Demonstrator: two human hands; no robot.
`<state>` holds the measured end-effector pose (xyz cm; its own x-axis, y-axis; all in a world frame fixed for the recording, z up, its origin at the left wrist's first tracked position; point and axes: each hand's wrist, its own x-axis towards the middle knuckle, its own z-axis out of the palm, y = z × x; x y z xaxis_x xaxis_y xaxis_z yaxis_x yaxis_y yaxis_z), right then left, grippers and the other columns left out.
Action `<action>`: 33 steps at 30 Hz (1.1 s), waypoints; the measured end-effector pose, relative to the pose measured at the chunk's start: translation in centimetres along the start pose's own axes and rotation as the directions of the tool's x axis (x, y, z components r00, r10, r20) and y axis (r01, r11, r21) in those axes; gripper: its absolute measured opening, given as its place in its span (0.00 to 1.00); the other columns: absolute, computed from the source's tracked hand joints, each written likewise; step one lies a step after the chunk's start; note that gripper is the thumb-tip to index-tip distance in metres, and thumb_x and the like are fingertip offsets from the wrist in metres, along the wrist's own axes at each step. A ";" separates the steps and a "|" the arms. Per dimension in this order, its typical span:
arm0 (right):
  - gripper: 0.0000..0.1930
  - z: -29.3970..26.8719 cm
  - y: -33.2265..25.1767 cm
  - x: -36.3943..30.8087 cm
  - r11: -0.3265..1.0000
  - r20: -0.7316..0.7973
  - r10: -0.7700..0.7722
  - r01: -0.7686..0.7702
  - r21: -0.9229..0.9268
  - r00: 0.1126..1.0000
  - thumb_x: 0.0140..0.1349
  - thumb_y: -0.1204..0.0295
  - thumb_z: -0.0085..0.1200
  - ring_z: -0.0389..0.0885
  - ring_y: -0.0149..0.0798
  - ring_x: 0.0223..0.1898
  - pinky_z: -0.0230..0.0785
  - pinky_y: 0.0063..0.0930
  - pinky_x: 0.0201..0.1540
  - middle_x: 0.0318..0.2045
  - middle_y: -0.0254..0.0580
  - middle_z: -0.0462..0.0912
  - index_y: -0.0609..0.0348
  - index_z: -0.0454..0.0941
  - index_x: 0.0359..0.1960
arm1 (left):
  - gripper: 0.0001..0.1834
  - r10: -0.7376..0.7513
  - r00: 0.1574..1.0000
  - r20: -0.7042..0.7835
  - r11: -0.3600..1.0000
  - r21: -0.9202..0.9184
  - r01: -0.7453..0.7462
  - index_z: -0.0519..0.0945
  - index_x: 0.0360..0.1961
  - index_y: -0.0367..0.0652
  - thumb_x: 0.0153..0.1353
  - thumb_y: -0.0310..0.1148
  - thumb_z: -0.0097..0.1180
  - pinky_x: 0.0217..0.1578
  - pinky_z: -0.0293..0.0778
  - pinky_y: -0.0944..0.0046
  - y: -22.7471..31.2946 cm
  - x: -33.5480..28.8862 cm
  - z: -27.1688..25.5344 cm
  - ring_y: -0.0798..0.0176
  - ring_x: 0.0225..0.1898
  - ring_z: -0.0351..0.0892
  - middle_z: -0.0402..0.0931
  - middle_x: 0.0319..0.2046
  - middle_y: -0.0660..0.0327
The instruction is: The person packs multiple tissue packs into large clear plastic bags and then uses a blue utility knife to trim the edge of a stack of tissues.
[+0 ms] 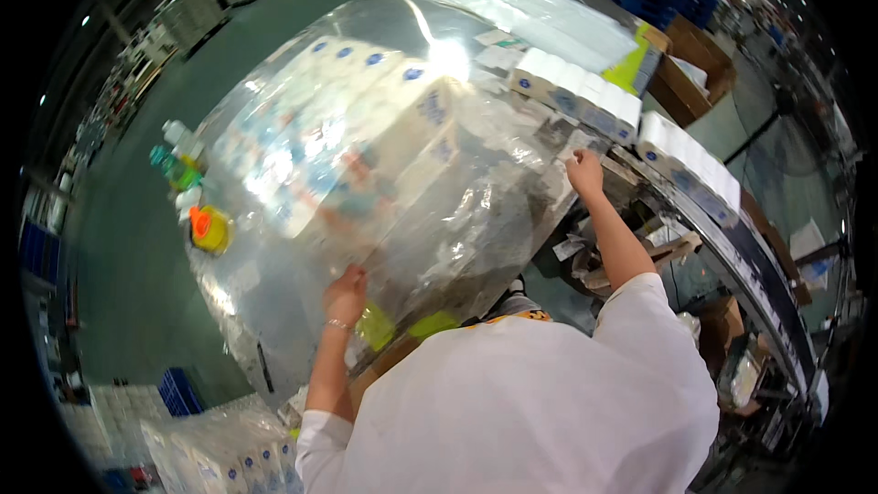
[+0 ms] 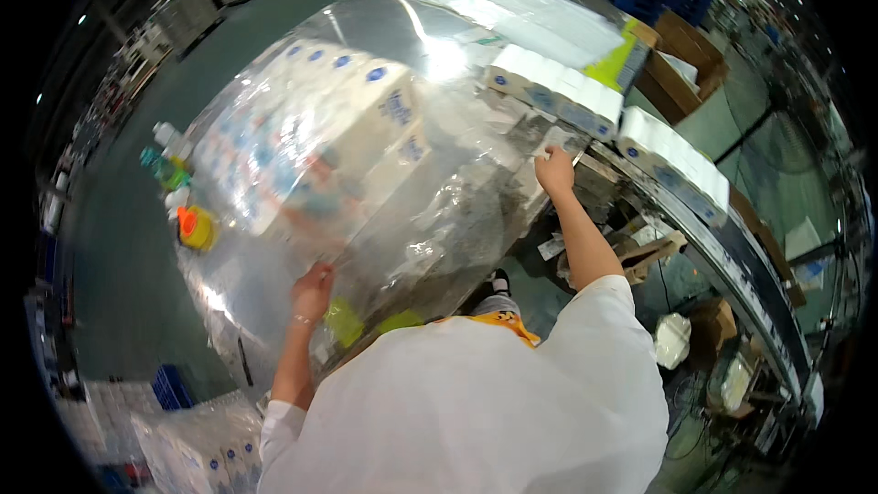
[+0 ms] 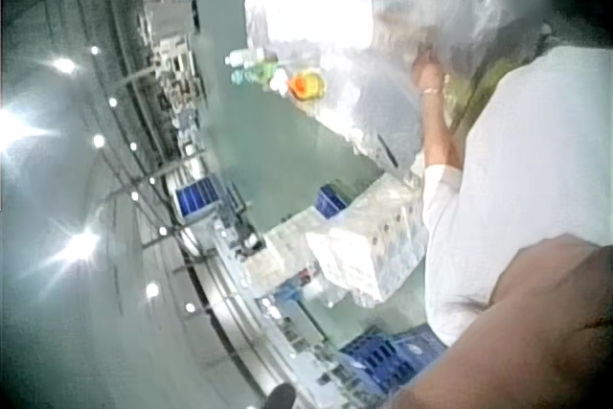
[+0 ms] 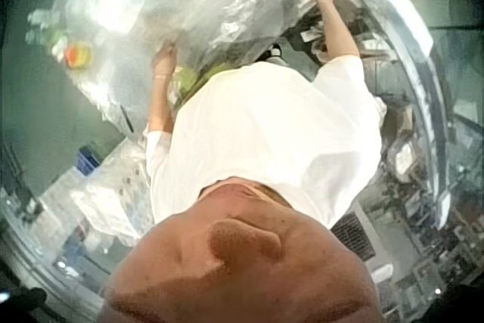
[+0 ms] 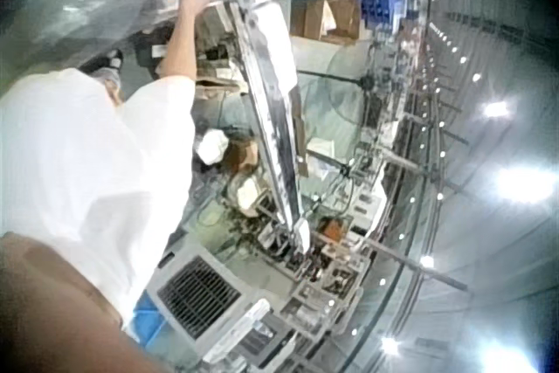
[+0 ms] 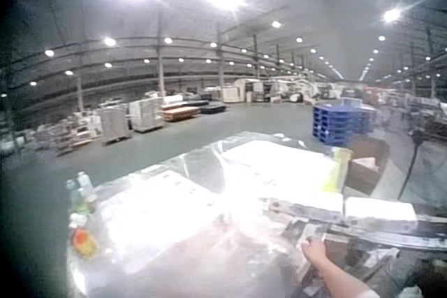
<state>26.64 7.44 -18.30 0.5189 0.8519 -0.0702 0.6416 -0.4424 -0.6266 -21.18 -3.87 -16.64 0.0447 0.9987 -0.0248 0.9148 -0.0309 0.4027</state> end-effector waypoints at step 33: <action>0.17 5.6 4.0 10.5 0.830 0.290 -0.190 -0.004 0.557 0.938 0.60 0.67 0.41 0.77 0.43 0.35 0.68 0.30 0.38 0.32 0.49 0.79 0.68 0.72 0.43 | 0.34 -0.276 0.806 0.524 -0.175 -0.852 0.494 0.59 0.57 0.39 0.60 0.57 0.33 0.50 0.66 0.61 28.6 19.4 17.1 0.59 0.50 0.68 0.64 0.52 0.55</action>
<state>31.47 16.25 -25.91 0.2008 0.9645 -0.1716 0.2163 -0.2145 -0.9525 12.75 13.92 -21.26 -0.0058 0.7922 -0.6103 -0.4797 0.5333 0.6968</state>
